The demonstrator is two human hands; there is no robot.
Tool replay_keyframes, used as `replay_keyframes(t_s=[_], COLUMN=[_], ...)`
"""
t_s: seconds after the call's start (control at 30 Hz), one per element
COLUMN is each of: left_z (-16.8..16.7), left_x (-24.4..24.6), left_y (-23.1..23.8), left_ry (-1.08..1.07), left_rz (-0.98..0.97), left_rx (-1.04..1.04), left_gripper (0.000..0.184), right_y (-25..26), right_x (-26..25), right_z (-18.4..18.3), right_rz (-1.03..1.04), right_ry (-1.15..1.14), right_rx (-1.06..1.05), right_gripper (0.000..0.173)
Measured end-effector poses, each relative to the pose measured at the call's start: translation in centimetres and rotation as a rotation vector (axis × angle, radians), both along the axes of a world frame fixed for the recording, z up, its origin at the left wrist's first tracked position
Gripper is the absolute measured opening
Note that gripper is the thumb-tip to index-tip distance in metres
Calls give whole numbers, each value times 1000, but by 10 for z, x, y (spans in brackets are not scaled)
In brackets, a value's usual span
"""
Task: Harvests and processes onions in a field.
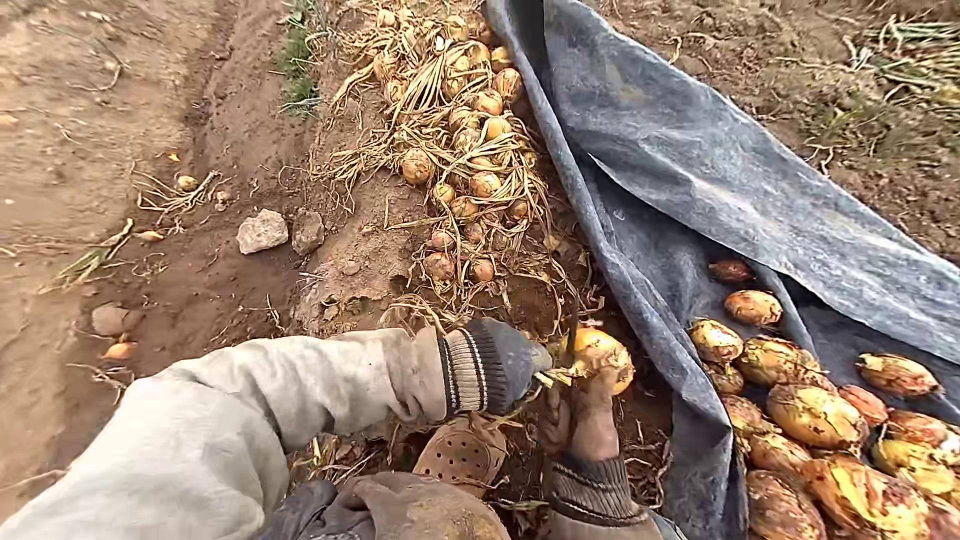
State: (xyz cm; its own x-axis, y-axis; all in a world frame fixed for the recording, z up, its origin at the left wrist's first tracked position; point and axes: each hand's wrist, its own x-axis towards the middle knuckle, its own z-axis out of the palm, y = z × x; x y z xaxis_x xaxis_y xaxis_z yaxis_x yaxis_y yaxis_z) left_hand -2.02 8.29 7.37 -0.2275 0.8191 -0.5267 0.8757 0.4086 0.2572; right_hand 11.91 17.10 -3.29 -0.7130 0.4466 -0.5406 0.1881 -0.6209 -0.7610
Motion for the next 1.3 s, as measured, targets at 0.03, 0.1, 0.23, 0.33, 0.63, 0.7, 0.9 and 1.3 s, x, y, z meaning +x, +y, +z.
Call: replay_keyframes(t_s=[0.03,0.1,0.23,0.33,0.63,0.7,0.9,1.3], left_z=[-7,-28,-78,-120,-175,-173,-114,-87], left_x=[-14,-61,-197,-277,-316,-319,-208,-7], left_y=[18,42,-3,-70,-126,-142,-164,-98], left_ry=[30,129,325,433,471,416,185,-920], left_rz=[28,182,707,1024,1138,1208,1470,1073], left_rx=[68,152,25,-62,-315,-220,452,1043], left_gripper=[30,32,33,50,43,44,47,14], right_y=[13,46,117,94,-16,-17,-17,-27], right_x=[4,20,51,33,-20,-18,-22,-8], right_z=[5,10,23,8,-38,-41,-29,-12], right_rz=[-60,-217,-466,-475,180,240,247,277], right_ry=[71,285,418,312,-23,-84,-101,200], right_rx=[35,202,458,381,423,424,130,399], right_gripper=[80,76,78,77,84,81,66,78])
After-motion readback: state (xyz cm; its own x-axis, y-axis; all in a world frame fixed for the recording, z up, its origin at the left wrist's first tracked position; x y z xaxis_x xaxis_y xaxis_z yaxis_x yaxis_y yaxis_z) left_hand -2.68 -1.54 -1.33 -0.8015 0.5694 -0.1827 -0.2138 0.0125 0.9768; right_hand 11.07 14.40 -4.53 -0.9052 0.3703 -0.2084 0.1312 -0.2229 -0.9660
